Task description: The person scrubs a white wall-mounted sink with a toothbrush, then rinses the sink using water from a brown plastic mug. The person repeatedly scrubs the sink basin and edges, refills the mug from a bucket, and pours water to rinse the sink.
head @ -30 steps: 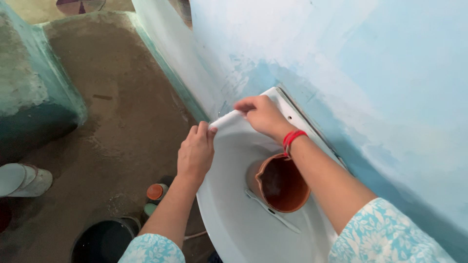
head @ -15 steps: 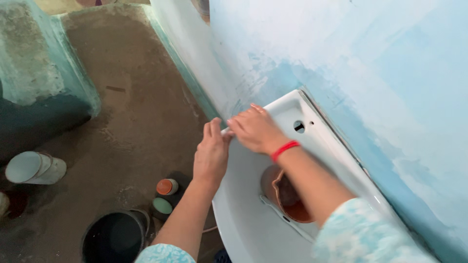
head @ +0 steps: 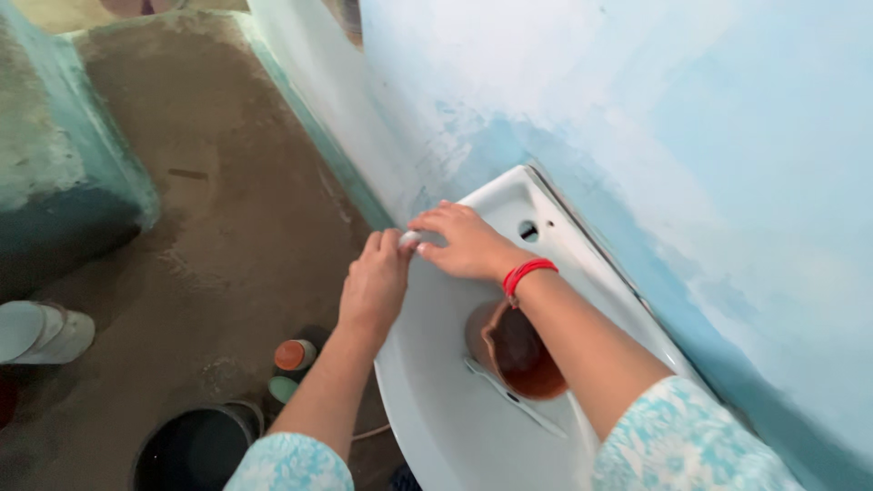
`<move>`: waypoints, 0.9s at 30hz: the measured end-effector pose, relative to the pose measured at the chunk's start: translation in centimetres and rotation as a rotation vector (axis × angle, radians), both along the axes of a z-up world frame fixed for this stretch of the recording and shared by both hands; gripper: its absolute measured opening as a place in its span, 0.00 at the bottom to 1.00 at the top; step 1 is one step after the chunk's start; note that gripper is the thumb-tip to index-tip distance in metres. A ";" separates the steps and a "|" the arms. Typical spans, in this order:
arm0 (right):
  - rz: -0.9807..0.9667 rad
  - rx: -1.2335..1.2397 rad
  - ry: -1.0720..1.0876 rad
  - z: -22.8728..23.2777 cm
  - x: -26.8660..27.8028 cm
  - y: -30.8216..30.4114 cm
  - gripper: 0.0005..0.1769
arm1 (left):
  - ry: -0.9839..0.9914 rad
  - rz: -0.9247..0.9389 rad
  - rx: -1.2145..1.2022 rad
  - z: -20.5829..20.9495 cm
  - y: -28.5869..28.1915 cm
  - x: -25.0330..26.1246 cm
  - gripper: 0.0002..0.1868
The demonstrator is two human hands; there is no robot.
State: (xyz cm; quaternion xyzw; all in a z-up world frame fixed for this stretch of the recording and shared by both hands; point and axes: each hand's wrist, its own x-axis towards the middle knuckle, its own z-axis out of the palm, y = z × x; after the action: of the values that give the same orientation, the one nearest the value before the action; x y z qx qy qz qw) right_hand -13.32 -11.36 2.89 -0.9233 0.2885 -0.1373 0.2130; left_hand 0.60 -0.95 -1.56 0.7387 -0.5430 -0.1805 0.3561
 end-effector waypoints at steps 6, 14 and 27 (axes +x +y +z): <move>-0.453 0.202 0.186 7.2 -3.1 8.0 0.19 | -0.081 0.015 0.065 0.0 0.1 -0.3 0.19; -0.465 0.308 0.671 7.9 -9.1 14.6 0.35 | -0.064 -0.052 0.454 0.6 3.7 0.2 0.29; -0.440 -0.077 0.412 6.0 -12.3 16.0 0.11 | -0.072 -0.118 0.728 2.4 6.3 0.9 0.30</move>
State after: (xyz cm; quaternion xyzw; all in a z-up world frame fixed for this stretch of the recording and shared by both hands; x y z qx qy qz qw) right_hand -25.65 4.61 8.88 -0.8544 0.5133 -0.0009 0.0802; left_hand 1.54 5.34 0.85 0.7904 -0.4972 -0.3558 0.0397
